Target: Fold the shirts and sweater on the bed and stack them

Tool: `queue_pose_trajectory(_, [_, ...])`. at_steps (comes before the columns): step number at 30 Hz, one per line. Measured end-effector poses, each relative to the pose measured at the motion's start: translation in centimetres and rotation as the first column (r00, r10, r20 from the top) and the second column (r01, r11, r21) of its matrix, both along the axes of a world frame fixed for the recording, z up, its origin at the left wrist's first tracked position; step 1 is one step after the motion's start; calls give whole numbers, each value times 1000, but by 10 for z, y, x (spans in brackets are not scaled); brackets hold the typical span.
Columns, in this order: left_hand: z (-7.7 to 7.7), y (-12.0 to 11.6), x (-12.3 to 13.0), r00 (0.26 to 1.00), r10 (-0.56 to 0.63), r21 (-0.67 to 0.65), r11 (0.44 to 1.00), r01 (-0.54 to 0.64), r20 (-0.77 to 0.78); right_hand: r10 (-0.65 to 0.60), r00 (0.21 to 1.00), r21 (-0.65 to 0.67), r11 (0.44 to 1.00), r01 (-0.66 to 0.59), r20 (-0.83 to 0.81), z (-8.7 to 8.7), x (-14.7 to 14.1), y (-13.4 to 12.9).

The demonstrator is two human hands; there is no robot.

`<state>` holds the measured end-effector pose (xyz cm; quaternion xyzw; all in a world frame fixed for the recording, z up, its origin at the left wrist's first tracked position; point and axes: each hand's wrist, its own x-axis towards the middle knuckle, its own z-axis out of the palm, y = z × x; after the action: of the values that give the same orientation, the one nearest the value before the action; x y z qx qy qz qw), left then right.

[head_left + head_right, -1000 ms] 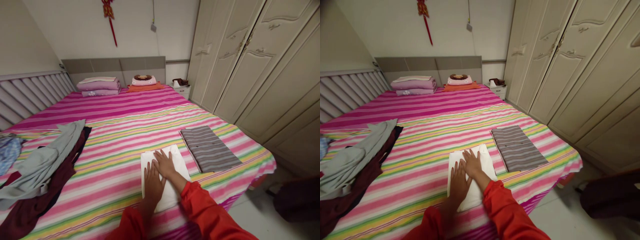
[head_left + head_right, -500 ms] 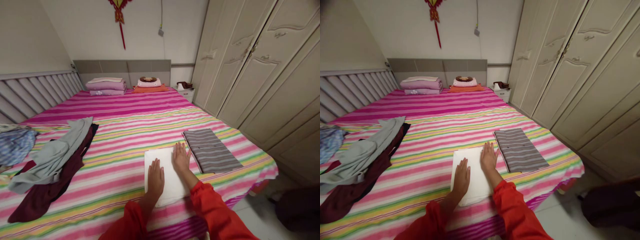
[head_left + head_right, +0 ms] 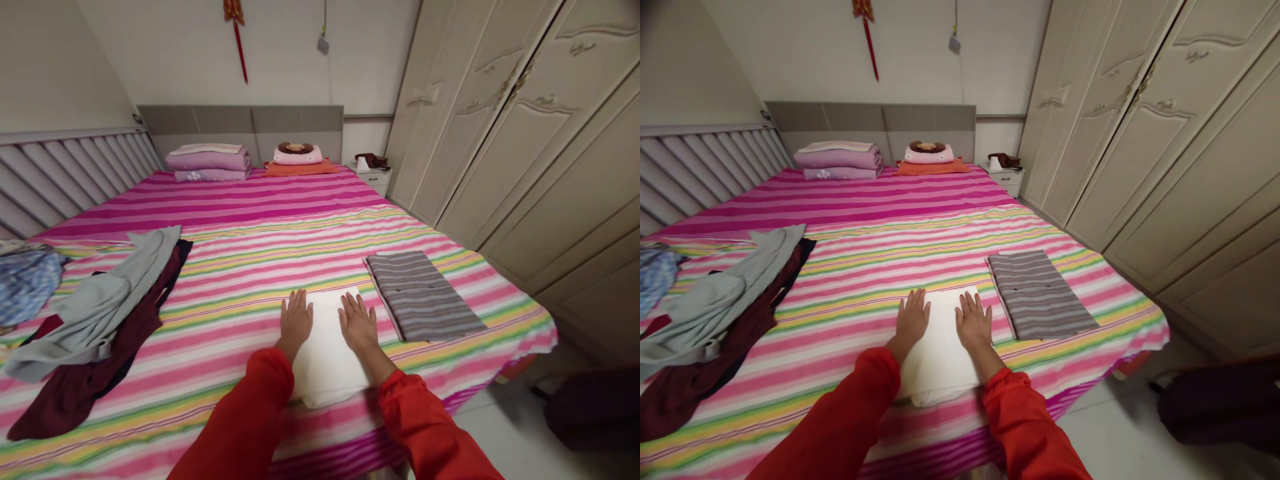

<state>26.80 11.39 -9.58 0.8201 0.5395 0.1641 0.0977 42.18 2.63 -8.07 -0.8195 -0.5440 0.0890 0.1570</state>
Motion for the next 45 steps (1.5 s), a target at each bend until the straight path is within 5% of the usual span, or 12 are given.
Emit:
queue_pose_trajectory(9, [4, 4, -52, 995, 104, -33, 994, -104, -8, -44, 999, 56, 997, 46, -29, 0, 15, -18])
queue_pose_trajectory(13, [13, -18, -51, 985, 171, -33, 985, -170, 3, -168, 985, 80, 982, 170, -26, 5, 14, -40])
queue_pose_trajectory(17, [5, -74, -28, 995, -71, 106, 992, 64, 64, -92, 993, 236, 969, 73, 70, 1, -28, -60])
queue_pose_trajectory(21, [-12, -113, -23, 966, -257, 153, 956, 252, 18, 68, 989, 232, 968, -97, 131, -21, -55, -77])
queue_pose_trajectory(26, [-18, -107, -49, 975, -223, 157, 963, 220, 7, 47, 984, 205, 975, -82, 169, -39, -21, -96])
queue_pose_trajectory(30, [-20, -101, -61, 967, -209, 116, 974, 193, 144, 18, 995, 266, 963, -43, 94, -43, 4, -105])
queue_pose_trajectory(32, [-19, -101, -64, 935, -135, 40, 991, 129, 329, 3, 1000, 332, 943, 1, -13, -47, 11, -108])
queue_pose_trajectory(34, [-15, -100, -67, 827, 82, -169, 985, 16, 556, -38, 984, 397, 912, 106, -174, -51, 16, -113])
queue_pose_trajectory(37, [-10, -93, -74, 625, 410, -504, 863, -30, 665, -161, 905, 424, 841, 335, -395, -54, 13, -126])
queue_pose_trajectory(39, [-7, -87, -77, 591, 479, -590, 807, -6, 649, -212, 886, 455, 795, 402, -413, -53, -1, -137])
queue_pose_trajectory(41, [-5, -83, -79, 595, 496, -636, 771, 35, 633, -157, 932, 519, 794, 316, -327, -47, -24, -147])
queue_pose_trajectory(45, [3, -89, -76, 586, 502, -725, 648, 233, 637, 210, 978, 534, 829, -165, -23, -32, -84, -154])
